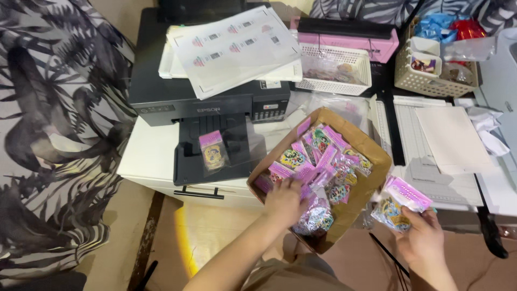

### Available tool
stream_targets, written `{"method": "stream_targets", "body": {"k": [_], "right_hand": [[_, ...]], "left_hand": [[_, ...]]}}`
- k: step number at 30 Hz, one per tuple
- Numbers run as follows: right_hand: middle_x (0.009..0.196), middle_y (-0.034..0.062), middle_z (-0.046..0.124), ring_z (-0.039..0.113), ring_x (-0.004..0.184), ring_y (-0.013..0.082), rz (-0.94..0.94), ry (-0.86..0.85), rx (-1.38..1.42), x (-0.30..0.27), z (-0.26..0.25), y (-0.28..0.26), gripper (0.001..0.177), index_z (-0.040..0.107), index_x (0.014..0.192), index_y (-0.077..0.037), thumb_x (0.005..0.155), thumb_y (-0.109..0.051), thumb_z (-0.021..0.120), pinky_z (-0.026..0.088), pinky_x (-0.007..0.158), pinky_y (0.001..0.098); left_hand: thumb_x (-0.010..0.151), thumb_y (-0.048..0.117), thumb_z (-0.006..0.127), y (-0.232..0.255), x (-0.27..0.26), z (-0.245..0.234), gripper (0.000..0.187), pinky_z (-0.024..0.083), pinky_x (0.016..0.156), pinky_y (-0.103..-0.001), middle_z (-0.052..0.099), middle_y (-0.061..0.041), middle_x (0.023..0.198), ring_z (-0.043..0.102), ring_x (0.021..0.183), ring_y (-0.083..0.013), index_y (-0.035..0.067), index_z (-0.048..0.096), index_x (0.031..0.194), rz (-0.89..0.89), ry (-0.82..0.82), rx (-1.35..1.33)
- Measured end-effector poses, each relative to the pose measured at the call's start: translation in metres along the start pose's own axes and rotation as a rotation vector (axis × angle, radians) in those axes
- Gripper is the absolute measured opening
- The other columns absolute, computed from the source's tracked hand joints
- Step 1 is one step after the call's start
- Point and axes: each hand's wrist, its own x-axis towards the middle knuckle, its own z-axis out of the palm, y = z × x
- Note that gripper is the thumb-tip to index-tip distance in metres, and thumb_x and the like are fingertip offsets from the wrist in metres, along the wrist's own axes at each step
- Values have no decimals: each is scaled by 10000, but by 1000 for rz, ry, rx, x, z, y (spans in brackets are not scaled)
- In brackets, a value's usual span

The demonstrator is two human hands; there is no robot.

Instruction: The person picks up clear plastic bags from a bin, gathers small packaged stickers from a cardboard box, and places the stickers into the bags.

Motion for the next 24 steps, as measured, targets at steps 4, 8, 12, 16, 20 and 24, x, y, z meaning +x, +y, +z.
{"method": "stream_targets", "body": {"k": [4,8,12,16,20,24], "right_hand": [[1215,125,466,546,1077,179,-946,-164,-1081,57,-86,47,704,610,1155,18,494,-86,828,381,1013,191],[1066,-29,638,595,1113,252,-1375,-183,-1423,93,-107,47,593,653,1060,-33,549,-315,755,541,795,263],[1050,-48,650,598,1109,166,-1316,-266,-1373,122,-98,37,613,653,1037,-107,491,-326,826,523,843,251],[1158,92,575,548,1000,226,138,-408,-45,22,27,-61,459,495,1266,-128,831,3,433,437,785,368],[1091,175,593,562,977,292,125,-523,-139,35,38,-55,428,522,1199,-12,774,37,517,449,806,420],[1052,176,626,581,940,264,125,-629,-163,30,56,-55,331,553,1111,7,784,53,527,437,832,381]], "left_hand": [[879,637,382,-5,39,32,784,430,873,-510,424,-220,1284,419,1176,-421,8,302,1342,-170,-143,306],[871,208,470,-20,60,81,348,468,709,-430,590,-176,1082,571,975,-351,43,462,1177,-189,21,502],[738,-4,574,-22,61,65,345,543,520,-434,651,-82,757,655,648,-286,69,508,1068,-10,146,340],[784,260,577,-4,62,27,209,409,615,-412,627,-162,839,581,741,-310,61,559,845,-39,59,-253],[813,215,588,31,45,6,470,526,731,-305,668,-93,844,652,760,-169,4,420,1198,-31,-96,-622],[800,183,525,62,44,9,721,411,467,-233,683,-105,964,678,672,-161,26,218,1434,-38,-244,-712]]}}
